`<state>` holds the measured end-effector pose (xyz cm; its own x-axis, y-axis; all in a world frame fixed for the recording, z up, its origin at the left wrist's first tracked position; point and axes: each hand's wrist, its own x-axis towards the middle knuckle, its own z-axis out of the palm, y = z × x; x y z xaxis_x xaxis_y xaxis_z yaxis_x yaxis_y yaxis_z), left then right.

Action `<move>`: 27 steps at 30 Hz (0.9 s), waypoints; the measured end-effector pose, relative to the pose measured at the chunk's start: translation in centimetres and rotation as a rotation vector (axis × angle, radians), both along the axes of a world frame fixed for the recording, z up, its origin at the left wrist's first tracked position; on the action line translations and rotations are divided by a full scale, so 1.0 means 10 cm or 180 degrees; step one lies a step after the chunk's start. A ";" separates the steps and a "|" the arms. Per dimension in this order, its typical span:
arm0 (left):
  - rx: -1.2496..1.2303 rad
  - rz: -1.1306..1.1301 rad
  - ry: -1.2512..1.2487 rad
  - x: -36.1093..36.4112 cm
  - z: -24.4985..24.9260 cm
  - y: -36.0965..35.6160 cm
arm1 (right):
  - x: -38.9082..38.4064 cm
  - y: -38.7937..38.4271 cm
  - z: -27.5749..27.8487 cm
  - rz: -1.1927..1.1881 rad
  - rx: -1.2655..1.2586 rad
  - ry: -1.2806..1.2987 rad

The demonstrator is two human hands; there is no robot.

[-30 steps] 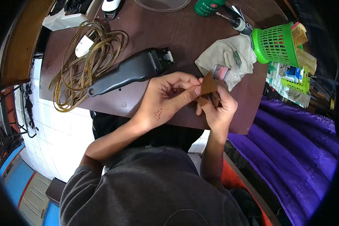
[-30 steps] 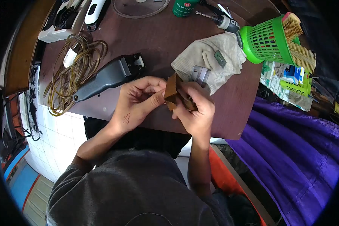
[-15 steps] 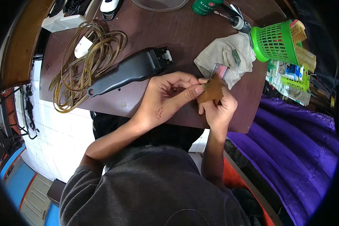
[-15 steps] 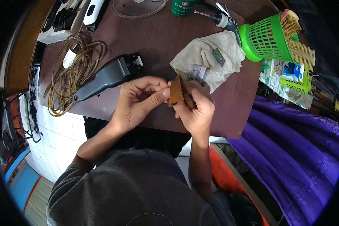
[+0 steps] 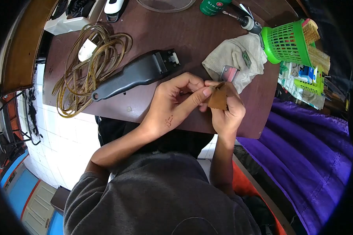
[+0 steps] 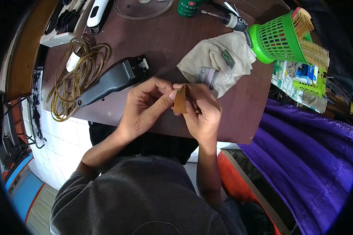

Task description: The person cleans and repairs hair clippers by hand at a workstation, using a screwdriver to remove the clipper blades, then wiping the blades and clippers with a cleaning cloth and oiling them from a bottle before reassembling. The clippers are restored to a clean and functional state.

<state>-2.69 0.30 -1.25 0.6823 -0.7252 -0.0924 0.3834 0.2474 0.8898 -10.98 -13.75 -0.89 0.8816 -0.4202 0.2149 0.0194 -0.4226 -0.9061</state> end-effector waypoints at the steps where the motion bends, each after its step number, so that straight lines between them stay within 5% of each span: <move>1: 0.0025 0.0065 -0.0023 -0.01 -0.02 -0.01 | 0.00 -0.02 0.00 0.0076 -0.0301 -0.0004; 9: 0.0240 0.0333 -0.0078 -0.05 0.01 -0.04 | -0.03 0.02 -0.05 -0.0025 -0.0294 -0.0075; 11: 0.0298 0.0270 -0.0497 -0.08 -0.07 -0.04 | -0.07 0.02 -0.07 -0.0028 0.0306 0.0087; 16: 0.0450 0.0401 -0.1833 -0.06 -0.08 -0.05 | 0.06 0.06 -0.21 -0.0075 0.0134 -0.0629; 19: 0.0126 0.0170 -0.0190 -0.05 -0.06 -0.03 | 0.02 0.05 -0.22 -0.0132 -0.0085 -0.0740; 27: 0.0164 -0.0502 0.0062 0.04 0.02 0.08 | 0.01 -0.01 -0.15 0.0132 -0.0355 -0.0804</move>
<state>-2.25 1.09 -1.02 0.5580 -0.8172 -0.1443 0.4313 0.1370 0.8917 -10.90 -13.82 -2.36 0.8101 -0.3464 0.4730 0.2581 -0.5137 -0.8182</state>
